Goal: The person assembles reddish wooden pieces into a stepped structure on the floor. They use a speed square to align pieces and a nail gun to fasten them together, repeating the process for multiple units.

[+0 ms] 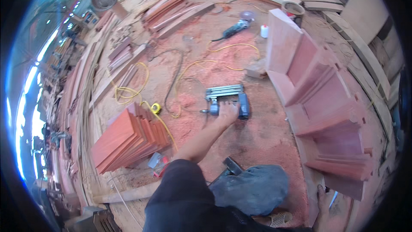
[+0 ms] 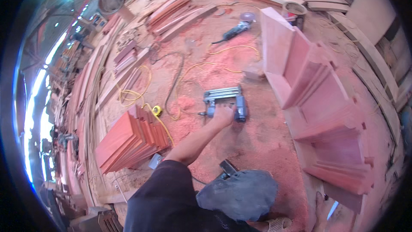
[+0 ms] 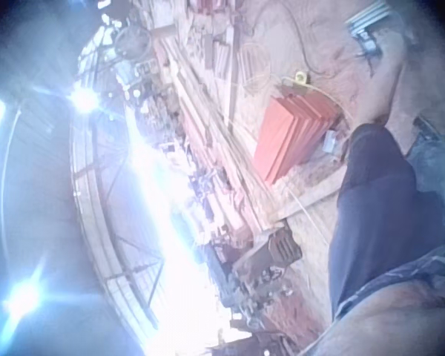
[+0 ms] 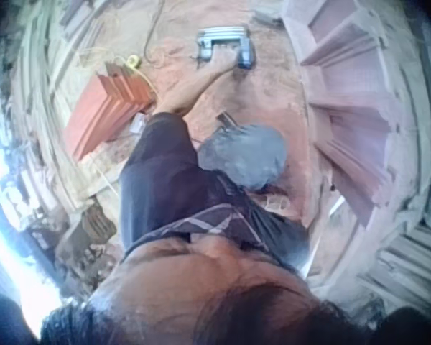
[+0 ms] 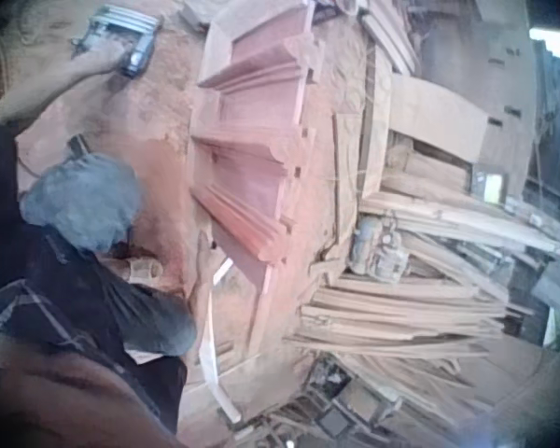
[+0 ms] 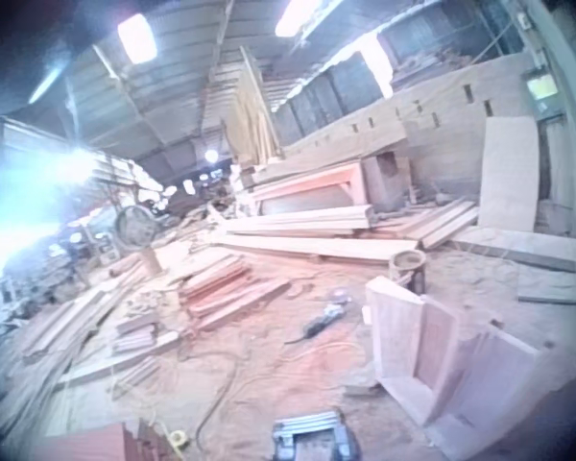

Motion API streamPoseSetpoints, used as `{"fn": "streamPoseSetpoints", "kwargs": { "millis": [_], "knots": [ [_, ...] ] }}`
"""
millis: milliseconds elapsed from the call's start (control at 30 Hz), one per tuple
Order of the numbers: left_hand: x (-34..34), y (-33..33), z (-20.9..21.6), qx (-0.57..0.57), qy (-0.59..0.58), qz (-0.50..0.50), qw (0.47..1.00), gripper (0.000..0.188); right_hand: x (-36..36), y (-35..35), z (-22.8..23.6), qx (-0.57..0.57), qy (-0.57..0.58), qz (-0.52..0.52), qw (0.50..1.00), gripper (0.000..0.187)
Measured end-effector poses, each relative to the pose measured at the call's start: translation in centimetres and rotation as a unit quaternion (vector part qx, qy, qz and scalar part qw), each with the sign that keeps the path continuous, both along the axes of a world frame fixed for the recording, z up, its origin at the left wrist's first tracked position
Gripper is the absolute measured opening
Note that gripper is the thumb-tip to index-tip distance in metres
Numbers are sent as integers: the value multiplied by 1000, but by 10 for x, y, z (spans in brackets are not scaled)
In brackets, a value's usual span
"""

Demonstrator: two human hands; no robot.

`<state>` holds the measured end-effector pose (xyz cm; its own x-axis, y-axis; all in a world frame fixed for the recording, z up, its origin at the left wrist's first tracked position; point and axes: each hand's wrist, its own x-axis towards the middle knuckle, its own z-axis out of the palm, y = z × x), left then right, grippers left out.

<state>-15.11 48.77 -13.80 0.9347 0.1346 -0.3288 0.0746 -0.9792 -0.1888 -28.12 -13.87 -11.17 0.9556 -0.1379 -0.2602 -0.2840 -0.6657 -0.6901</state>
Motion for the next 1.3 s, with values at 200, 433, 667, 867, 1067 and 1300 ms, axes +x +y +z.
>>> {"fn": "streamPoseSetpoints", "kwargs": {
  "millis": [200,433,667,867,1067,1300],
  "knots": [
    [25,-140,231,-487,-383,-296,727,44,3,14,7,23,-24,32,999,45],
    [32,-338,340,-418,-226,-623,621,51,-5,25,15,-29,-54,74,995,44],
    [43,-371,344,-374,-66,-619,687,39,-126,-28,54,-170,-181,-131,960,48],
    [26,-385,350,-363,-32,-562,742,30,-318,-43,1,-81,-174,-531,825,37],
    [-2,-418,342,-319,-118,-521,783,40,-410,20,-51,-225,34,-473,851,56],
    [-4,-424,334,-376,-64,-448,809,34,-391,21,-49,-256,78,-542,797,78]
  ]
}}
